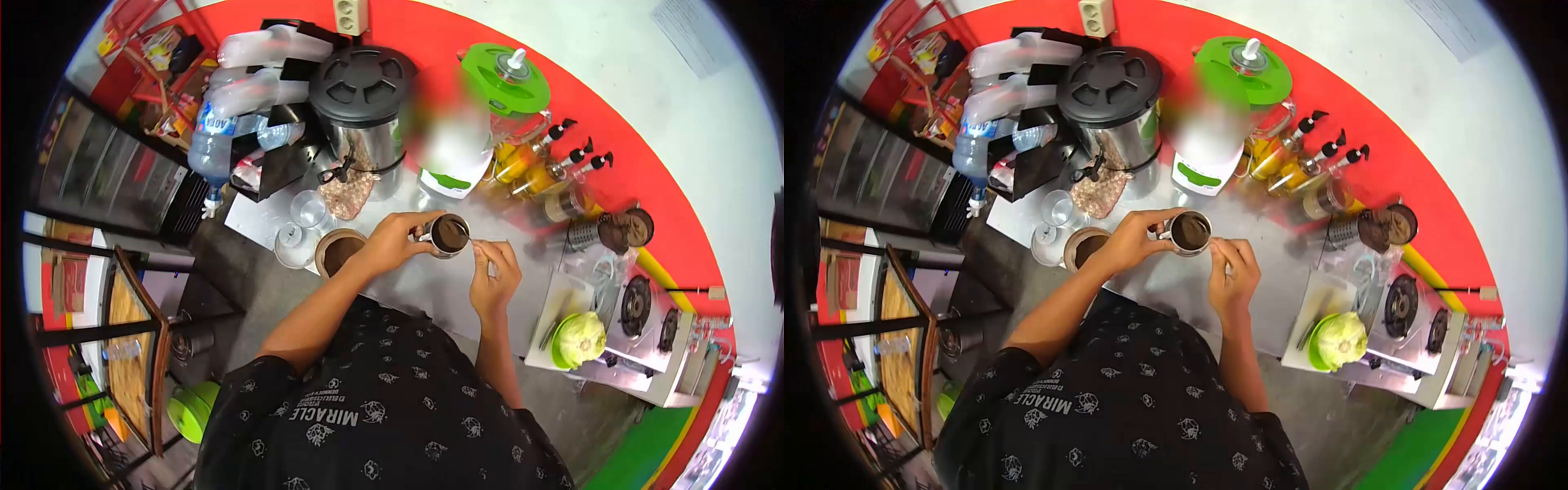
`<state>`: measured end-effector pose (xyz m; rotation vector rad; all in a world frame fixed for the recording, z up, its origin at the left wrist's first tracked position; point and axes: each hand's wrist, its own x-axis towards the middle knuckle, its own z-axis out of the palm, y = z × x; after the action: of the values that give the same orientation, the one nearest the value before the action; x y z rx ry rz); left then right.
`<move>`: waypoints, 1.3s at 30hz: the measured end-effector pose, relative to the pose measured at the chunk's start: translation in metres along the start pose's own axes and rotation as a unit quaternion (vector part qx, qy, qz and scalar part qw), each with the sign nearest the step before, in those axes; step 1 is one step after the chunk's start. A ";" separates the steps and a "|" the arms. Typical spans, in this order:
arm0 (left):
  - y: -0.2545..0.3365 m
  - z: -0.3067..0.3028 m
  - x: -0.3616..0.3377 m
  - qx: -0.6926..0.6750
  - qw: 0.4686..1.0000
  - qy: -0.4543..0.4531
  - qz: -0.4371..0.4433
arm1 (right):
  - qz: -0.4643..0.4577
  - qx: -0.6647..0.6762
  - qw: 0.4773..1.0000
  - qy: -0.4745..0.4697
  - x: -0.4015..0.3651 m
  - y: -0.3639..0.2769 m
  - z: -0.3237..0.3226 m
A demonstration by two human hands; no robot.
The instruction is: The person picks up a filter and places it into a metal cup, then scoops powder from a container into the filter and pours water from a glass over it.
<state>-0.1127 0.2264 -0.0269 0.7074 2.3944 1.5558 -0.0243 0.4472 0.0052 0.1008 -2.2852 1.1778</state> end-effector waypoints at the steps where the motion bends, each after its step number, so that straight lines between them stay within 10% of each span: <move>1: -0.002 0.003 0.001 -0.028 1.000 -0.007 0.001 | 0.007 -0.007 1.000 0.007 -0.002 -0.001 0.002; 16: -0.027 0.023 0.027 -0.088 0.993 -0.066 0.050 | 0.178 0.150 0.970 0.071 -0.005 0.000 0.045; 39: -0.001 -0.054 0.015 0.018 0.987 -0.162 0.009 | 0.174 0.045 0.984 -0.015 0.001 -0.029 0.036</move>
<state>-0.1486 0.1897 -0.0030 0.9145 2.1838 1.2915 -0.0318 0.4025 0.0101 -0.2593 -2.3378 1.4632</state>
